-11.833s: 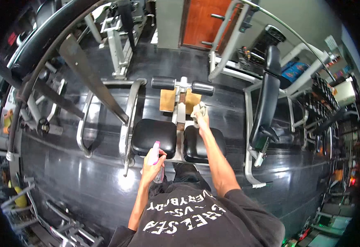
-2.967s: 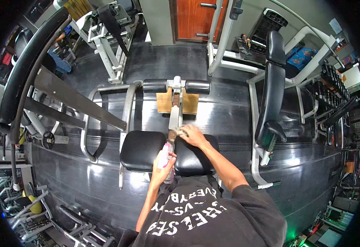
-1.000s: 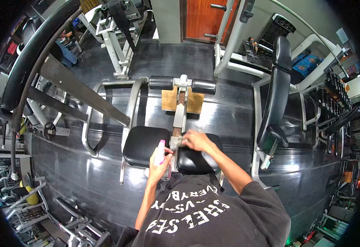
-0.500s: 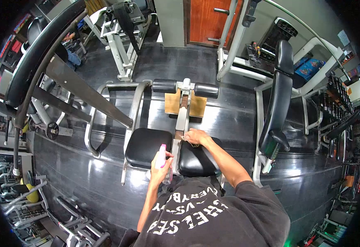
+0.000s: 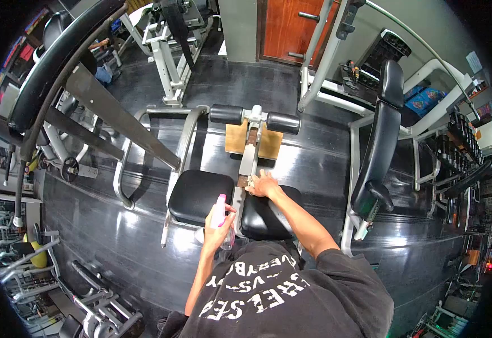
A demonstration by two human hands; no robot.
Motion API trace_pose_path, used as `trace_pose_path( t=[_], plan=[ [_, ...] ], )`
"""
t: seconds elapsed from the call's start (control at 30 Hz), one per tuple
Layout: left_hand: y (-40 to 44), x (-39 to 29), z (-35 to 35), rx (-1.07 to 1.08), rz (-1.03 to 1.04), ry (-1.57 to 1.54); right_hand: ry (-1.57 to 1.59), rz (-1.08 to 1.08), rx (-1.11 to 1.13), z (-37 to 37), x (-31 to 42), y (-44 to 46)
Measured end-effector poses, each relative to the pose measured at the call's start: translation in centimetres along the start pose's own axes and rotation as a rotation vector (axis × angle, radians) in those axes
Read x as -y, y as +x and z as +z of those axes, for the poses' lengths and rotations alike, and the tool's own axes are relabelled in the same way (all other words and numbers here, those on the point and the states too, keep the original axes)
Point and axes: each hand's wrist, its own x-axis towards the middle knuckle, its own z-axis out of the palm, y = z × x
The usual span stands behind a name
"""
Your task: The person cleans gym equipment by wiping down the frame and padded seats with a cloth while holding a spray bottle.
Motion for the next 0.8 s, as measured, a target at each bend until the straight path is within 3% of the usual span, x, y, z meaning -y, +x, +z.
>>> trace_pose_path(
  t=[0.17,0.37,0.63,0.73,0.8],
  plan=[
    [-0.4,-0.1,-0.2,-0.004,0.002,0.022,0.02,0.139,0.132,-1.3,1.4,-0.2],
    [-1.0,0.1,-0.4,-0.026,0.034,0.025,-0.042,0.237,-0.032,0.2,3.3,-2.6],
    [-1.6,0.4,-0.4,0.02,0.021,0.011,0.097,-0.016,-0.157,1.9,-0.9,-0.4],
    [-1.6,0.3,0.0,0.043,0.017,0.013,0.143,-0.136,-0.493,3.7,-1.3,-1.4],
    [-1.7,0.1,-0.1,0.06,0.013,0.045,0.118,-0.157,-0.46,4.0,-0.7,-2.0]
  ],
)
